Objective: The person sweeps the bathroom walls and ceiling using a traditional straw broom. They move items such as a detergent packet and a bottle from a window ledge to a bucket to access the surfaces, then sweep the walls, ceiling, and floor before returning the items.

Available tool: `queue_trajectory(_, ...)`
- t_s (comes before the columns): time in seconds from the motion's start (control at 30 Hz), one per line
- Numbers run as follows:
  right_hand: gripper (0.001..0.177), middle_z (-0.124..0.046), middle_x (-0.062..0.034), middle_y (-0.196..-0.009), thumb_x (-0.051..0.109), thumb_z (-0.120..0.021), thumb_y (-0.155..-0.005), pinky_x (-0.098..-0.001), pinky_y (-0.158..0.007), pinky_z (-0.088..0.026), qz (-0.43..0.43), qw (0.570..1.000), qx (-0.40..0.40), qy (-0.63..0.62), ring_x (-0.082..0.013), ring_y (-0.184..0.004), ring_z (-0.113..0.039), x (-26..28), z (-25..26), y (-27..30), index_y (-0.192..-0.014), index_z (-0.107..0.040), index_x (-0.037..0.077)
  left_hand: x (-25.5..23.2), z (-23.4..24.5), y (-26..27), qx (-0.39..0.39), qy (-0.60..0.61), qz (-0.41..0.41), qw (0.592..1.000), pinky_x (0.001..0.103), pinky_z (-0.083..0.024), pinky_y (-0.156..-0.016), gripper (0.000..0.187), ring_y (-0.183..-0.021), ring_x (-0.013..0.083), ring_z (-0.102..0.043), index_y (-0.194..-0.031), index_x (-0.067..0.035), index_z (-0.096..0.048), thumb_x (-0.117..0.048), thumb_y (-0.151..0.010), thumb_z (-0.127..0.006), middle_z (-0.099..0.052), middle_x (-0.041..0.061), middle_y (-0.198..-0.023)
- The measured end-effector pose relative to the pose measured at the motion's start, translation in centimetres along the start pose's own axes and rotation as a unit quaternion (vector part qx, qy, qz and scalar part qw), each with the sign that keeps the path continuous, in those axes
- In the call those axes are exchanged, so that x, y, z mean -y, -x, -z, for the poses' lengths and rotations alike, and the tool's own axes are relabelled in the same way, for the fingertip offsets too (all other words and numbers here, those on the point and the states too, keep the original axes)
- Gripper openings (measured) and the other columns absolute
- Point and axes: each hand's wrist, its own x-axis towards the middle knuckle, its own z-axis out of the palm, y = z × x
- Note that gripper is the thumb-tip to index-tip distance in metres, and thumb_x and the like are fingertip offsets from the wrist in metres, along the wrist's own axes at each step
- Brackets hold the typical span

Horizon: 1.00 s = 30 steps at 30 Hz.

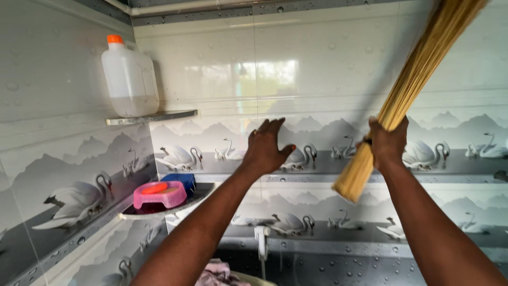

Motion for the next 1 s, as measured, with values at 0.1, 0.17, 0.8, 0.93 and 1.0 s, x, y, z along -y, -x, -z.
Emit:
queue_trajectory(0.1, 0.069, -0.059, -0.0108, -0.102, 0.011, -0.071, -0.095, -0.0436, -0.046, -0.062, -0.001, 0.993, 0.008, -0.114, -0.0236, -0.063, -0.063, 1.0, -4.4, -3.0, -0.149, -0.028, 0.013, 1.0, 1.9, -1.7, -0.025, -0.009, -0.008, 1.000, 0.058, -0.023, -0.120, 0.083, -0.151, 0.0398, -0.029, -0.153, -0.005, -0.038, -0.037, -0.087, -0.076, -0.044, 0.020, -0.156)
queue_trajectory(0.17, 0.073, -0.060, -0.0132, -0.096, 0.009, -0.069, -0.090, -0.0446, -0.045, -0.059, -0.029, 0.990, 0.027, -0.135, -0.0281, -0.057, -0.062, 1.6, -8.2, -4.3, -0.149, -0.027, 0.019, 1.5, 3.3, -2.7, -0.056, -0.014, -0.015, 0.998, 0.057, -0.024, -0.120, 0.083, -0.150, 0.0406, -0.030, -0.153, -0.004, -0.037, -0.038, -0.088, -0.076, -0.044, 0.022, -0.155)
queue_trajectory(0.8, 0.074, -0.075, -0.0168, -0.111, 0.032, -0.081, -0.085, -0.0389, -0.069, -0.061, 0.222, 0.872, 0.364, 0.239, -0.0226, -0.087, -0.073, 0.8, -12.4, -5.1, -0.146, -0.046, 0.011, -3.3, 2.7, -11.3, -0.220, 0.019, -0.079, 0.972, 0.058, -0.026, -0.120, 0.074, -0.149, 0.0432, -0.033, -0.149, -0.003, -0.046, -0.038, -0.089, -0.073, -0.048, 0.025, -0.153)
queue_trajectory(0.93, 0.070, -0.065, -0.0202, -0.115, 0.023, -0.069, -0.091, -0.0414, -0.057, -0.061, 0.012, 0.948, 0.221, 0.230, -0.0286, -0.075, -0.067, 5.3, -4.4, -8.4, -0.154, -0.041, 0.015, -5.1, 1.3, -12.1, -0.196, 0.025, -0.095, 0.976, 0.060, -0.024, -0.119, 0.074, -0.151, 0.0419, -0.030, -0.150, -0.002, -0.043, -0.039, -0.093, -0.070, -0.046, 0.025, -0.154)
queue_trajectory(1.0, 0.062, -0.063, -0.0211, -0.114, 0.023, -0.063, -0.097, -0.0427, -0.055, -0.060, -0.022, 0.967, 0.155, 0.199, -0.0310, -0.073, -0.067, 5.9, 0.0, -7.9, -0.154, -0.040, 0.013, -5.6, 1.1, -12.2, -0.185, 0.023, -0.092, 0.978, 0.061, -0.022, -0.120, 0.074, -0.151, 0.0414, -0.029, -0.151, -0.002, -0.042, -0.040, -0.093, -0.070, -0.045, 0.026, -0.154)
